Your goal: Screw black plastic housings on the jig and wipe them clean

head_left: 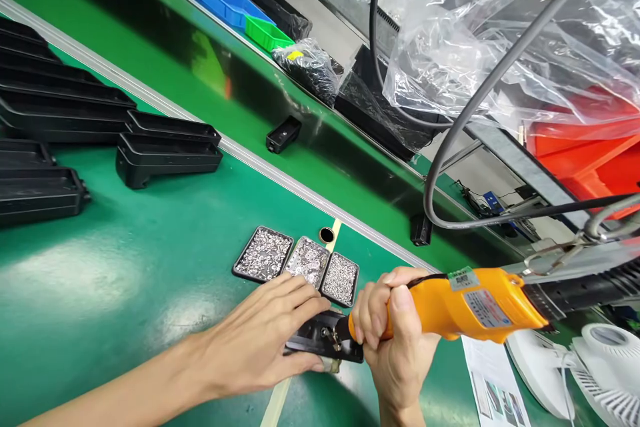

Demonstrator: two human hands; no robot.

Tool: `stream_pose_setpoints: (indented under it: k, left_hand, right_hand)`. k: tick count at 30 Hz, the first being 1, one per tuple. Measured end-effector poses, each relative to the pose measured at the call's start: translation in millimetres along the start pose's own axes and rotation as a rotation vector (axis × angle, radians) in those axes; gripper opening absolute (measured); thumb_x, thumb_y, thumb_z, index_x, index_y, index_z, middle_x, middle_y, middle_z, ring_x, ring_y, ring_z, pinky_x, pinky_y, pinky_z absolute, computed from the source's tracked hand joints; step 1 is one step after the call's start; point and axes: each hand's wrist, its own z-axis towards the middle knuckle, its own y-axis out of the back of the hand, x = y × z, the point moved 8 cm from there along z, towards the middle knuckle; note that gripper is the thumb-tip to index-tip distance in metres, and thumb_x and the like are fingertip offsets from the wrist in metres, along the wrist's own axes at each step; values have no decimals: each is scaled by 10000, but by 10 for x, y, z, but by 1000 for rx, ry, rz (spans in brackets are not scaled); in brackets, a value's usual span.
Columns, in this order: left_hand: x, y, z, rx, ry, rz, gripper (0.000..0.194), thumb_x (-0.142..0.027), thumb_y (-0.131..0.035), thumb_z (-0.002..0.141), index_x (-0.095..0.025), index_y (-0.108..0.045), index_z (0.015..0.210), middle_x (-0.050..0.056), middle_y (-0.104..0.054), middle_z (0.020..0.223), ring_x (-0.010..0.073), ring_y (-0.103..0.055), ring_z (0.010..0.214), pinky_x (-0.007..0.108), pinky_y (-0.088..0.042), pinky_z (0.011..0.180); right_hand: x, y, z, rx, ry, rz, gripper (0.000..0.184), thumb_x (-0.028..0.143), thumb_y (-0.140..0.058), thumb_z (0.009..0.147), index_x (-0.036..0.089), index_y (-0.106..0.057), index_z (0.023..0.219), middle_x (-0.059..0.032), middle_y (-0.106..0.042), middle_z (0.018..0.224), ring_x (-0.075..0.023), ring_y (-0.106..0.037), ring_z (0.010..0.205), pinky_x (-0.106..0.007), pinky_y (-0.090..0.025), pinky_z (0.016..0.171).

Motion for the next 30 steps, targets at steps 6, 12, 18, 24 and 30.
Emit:
stream_pose_setpoints:
  k: [6,12,18,24,30]
  left_hand:
    - [44,-49,-18,28,14,2,470,-394,-790,879,-242,-543,1248,32,-589,1131,284,-524,1072,445,-373,973]
    - [46,-47,-24,22,35,-1,464,-397,-777,885,-232,-552,1255,26,-580,1111,275,-518,1074,437,-371,973]
    - [62,-49,-38,-14,48,-22,439,-448,-775,880,-246,-573,1213,-1,-594,1074,267,-530,1070,438,-365,998]
    - [91,-68,-33,-41,62,-4,476,-492,-764,880,-238,-576,1237,26,-616,1117,307,-539,1158,475,-367,1061]
    - [90,-72,-29,-38,66,2,471,-488,-740,898,-234,-582,1263,48,-623,1135,334,-523,1212,485,-385,1061]
  right_hand:
    - [-26,12,-11,-7,3,-15,55,281,-539,1058,257,-581,1030,111,-385,536,-68,-286,379,-148,-378,390]
    - [-41,-14,-74,10,10,-25,51,320,-577,1033,269,-572,1033,108,-389,549,-80,-274,379,-174,-370,394]
    - [-34,-73,-94,118,7,25,114,303,-504,1061,259,-549,966,107,-341,555,-84,-228,378,-183,-307,387]
    - [-75,-130,-105,278,-63,31,207,338,-449,1079,254,-497,896,106,-299,564,-87,-219,378,-203,-309,410]
    - [-72,-136,-110,262,-54,6,228,338,-459,1073,255,-493,863,110,-277,535,-85,-212,356,-207,-309,394]
